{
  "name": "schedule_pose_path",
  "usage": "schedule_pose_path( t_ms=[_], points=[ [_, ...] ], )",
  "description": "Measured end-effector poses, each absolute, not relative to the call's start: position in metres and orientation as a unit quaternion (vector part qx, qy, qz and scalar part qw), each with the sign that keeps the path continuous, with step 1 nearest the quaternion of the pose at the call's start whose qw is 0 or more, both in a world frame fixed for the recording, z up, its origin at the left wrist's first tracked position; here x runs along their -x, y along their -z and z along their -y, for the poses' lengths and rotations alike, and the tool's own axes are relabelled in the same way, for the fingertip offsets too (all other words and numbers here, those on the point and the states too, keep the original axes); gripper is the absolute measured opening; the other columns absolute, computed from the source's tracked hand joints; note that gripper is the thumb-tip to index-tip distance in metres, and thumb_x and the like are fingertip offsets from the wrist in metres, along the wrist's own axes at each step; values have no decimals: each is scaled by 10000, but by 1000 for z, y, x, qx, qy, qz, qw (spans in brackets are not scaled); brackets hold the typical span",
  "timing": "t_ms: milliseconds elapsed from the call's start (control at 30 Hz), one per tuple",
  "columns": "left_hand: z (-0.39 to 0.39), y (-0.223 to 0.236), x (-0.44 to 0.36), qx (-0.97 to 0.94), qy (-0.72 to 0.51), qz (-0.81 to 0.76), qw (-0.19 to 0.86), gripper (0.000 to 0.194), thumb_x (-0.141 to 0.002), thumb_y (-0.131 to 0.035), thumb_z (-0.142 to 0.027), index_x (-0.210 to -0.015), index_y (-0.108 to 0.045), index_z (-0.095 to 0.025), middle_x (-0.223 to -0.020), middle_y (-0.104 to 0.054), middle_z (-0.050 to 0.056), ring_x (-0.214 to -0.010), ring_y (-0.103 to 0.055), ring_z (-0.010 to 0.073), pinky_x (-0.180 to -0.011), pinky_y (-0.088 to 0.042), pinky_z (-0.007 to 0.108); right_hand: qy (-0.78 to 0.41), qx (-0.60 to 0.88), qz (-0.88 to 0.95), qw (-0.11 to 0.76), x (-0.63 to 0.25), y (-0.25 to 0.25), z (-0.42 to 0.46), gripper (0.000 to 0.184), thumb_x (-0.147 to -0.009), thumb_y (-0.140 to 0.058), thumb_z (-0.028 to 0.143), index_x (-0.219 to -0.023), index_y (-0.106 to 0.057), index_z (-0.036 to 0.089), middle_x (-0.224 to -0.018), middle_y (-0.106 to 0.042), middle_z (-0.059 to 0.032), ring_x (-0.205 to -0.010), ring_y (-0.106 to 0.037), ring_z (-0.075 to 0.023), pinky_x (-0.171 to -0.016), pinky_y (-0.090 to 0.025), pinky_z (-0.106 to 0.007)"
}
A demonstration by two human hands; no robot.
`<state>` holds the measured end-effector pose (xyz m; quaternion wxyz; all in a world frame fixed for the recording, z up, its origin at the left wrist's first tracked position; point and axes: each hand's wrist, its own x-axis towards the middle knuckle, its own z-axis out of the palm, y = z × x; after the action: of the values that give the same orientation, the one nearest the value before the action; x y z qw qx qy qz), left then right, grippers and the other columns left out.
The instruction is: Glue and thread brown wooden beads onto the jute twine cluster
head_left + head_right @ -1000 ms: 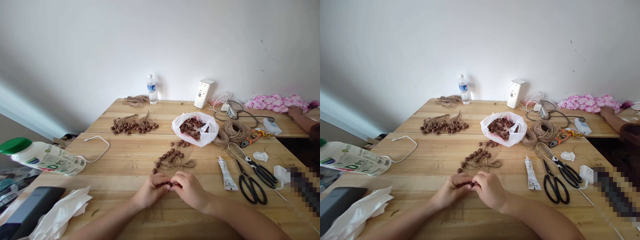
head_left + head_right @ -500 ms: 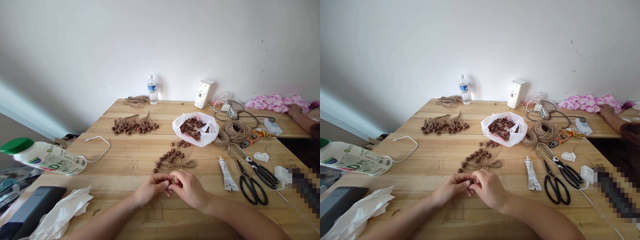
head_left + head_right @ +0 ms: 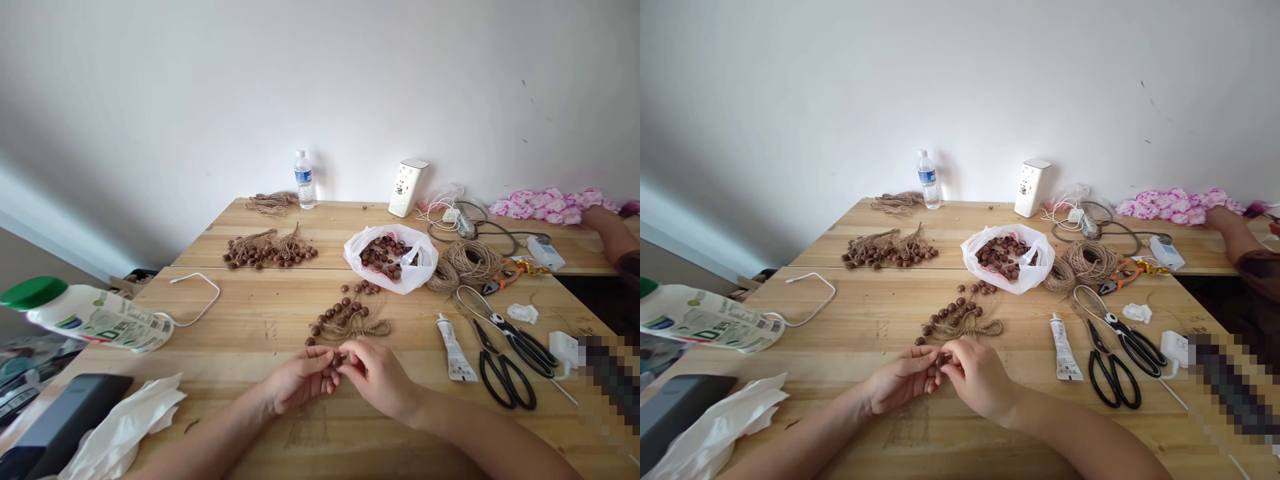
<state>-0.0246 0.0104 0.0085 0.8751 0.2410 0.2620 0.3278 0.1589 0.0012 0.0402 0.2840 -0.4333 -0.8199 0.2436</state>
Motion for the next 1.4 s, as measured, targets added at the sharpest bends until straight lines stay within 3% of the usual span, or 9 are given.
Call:
schedule_pose_path(
  t_ms=[333, 600, 800, 1067, 1267, 1400],
  points=[
    [-9, -8, 25, -255, -329, -280, 865, 220, -761, -694, -175, -958, -691, -78, -742, -677, 88, -633, -611, 118, -574, -458, 210, -243, 434, 819, 286, -159, -38, 0, 234, -764, -596, 74, -966, -582, 191, -751, -542, 2, -661, -524, -133, -605, -407, -231],
    [-10, -12, 25, -254, -335, -307, 854, 235, -696, -751, -212, -889, -717, -83, -643, -667, 61, -543, -579, 97, -521, -417, 195, -251, 423, 819, 297, -158, -45, 2, 161, -828, -548, 147, -979, -578, 195, -741, -567, -7, -632, -535, -132, -575, -418, -228],
    [-9, -14, 26, -257, -345, -334, 839, 247, -632, -795, -217, -839, -722, -103, -610, -652, 35, -515, -562, 91, -507, -401, 200, -252, 416, 799, 353, -158, -49, 0, 143, -889, -449, 175, -970, -568, 182, -798, -630, -51, -705, -582, -161, -661, -464, -267],
    [-10, -13, 27, -439, -385, -363, 726, 262, -637, -785, -291, -849, -716, -151, -615, -604, -2, -545, -506, 107, -572, -409, 247, -251, 411, 791, 377, -158, -48, -1, 157, -893, -449, 175, -988, -574, 178, -851, -655, -64, -744, -609, -166, -684, -482, -276],
    [-9, -17, 29, -595, -410, -382, 576, 173, -724, -710, -251, -870, -731, -163, -815, -632, 80, -754, -553, 195, -697, -434, 284, -251, 413, 794, 369, -158, -46, 0, 160, -892, -451, 174, -999, -570, 178, -838, -647, -64, -730, -597, -166, -682, -479, -280],
    [-7, -21, 30, -646, -398, -380, 529, 148, -773, -654, -242, -879, -731, -172, -836, -637, 95, -765, -560, 208, -691, -431, 284, -249, 412, 796, 366, -158, -46, 0, 160, -890, -450, 174, -995, -570, 178, -850, -651, -64, -743, -601, -167, -682, -480, -278]
  ],
)
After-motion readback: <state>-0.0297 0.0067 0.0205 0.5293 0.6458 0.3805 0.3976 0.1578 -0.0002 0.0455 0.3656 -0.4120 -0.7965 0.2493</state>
